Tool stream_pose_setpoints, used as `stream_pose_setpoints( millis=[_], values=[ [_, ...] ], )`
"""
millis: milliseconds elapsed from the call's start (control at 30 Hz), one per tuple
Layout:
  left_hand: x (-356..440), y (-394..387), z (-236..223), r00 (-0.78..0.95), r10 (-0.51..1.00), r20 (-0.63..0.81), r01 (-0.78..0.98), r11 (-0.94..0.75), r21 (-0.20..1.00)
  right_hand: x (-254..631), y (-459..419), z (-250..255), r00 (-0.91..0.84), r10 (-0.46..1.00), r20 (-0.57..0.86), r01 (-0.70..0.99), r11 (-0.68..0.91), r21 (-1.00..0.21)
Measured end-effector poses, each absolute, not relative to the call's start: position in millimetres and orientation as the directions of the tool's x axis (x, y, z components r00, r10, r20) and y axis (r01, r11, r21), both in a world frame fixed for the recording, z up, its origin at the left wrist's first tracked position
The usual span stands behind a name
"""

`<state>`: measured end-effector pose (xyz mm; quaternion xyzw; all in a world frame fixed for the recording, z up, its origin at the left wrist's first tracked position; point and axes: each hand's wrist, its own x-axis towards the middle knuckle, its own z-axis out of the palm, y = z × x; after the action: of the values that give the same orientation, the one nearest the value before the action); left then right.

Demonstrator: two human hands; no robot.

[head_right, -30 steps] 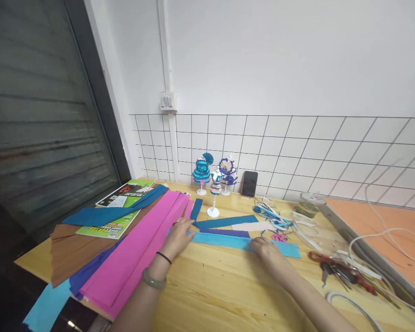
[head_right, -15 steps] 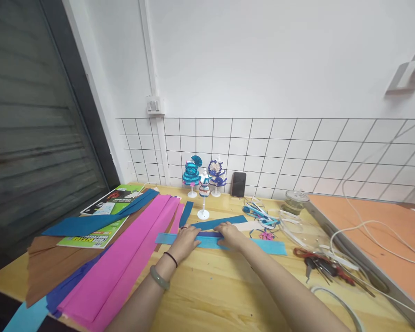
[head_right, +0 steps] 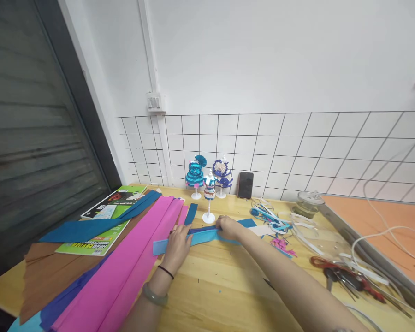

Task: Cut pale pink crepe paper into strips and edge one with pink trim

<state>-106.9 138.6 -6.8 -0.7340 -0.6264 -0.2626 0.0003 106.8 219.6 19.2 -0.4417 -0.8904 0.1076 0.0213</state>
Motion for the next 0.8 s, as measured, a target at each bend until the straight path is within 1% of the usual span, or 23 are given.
stream_pose_setpoints(
  millis=[100,200,333,433,500,567,600,667,700,733,767,800],
  values=[
    [-112,139,-4,-0.022,0.921,0.389,0.931,-0.123,0.345,100,228,16,-0.582,0.81,-0.074,0.804,0.559,-0.203],
    [-111,138,-2,-0.059,0.919,0.391,0.933,-0.088,0.348,97,233,14,-0.548,0.83,-0.105,0.83,0.523,-0.195],
    [-106,136,-2,-0.038,0.918,0.395,0.926,-0.116,0.358,97,232,15,-0.552,0.821,-0.142,0.829,0.523,-0.199],
    [-104,134,1,-0.032,0.901,0.433,0.913,-0.15,0.38,97,226,20,-0.567,0.816,-0.115,0.816,0.536,-0.215],
    [-101,130,5,-0.014,0.876,0.482,0.883,-0.216,0.417,97,220,25,-0.574,0.815,-0.078,0.803,0.542,-0.246],
    [-94,123,7,0.047,0.86,0.508,0.81,-0.33,0.484,98,213,34,-0.572,0.82,-0.035,0.789,0.538,-0.297],
    [-89,118,7,0.099,0.862,0.498,0.752,-0.392,0.53,99,209,38,-0.564,0.826,-0.016,0.783,0.529,-0.328],
    [-76,110,4,0.22,0.884,0.413,0.592,-0.457,0.663,100,200,48,-0.539,0.842,0.009,0.768,0.496,-0.404],
    [-69,107,1,0.273,0.901,0.337,0.496,-0.432,0.754,101,194,53,-0.525,0.851,0.015,0.757,0.475,-0.448],
    [-62,105,-2,0.313,0.918,0.245,0.388,-0.359,0.849,101,188,58,-0.512,0.859,0.017,0.741,0.452,-0.496],
    [-56,104,-6,0.344,0.927,0.149,0.264,-0.248,0.932,101,182,62,-0.502,0.865,0.015,0.719,0.427,-0.548],
    [-51,104,-8,0.369,0.927,0.065,0.122,-0.117,0.986,100,175,65,-0.495,0.869,0.008,0.692,0.4,-0.601]
  ],
)
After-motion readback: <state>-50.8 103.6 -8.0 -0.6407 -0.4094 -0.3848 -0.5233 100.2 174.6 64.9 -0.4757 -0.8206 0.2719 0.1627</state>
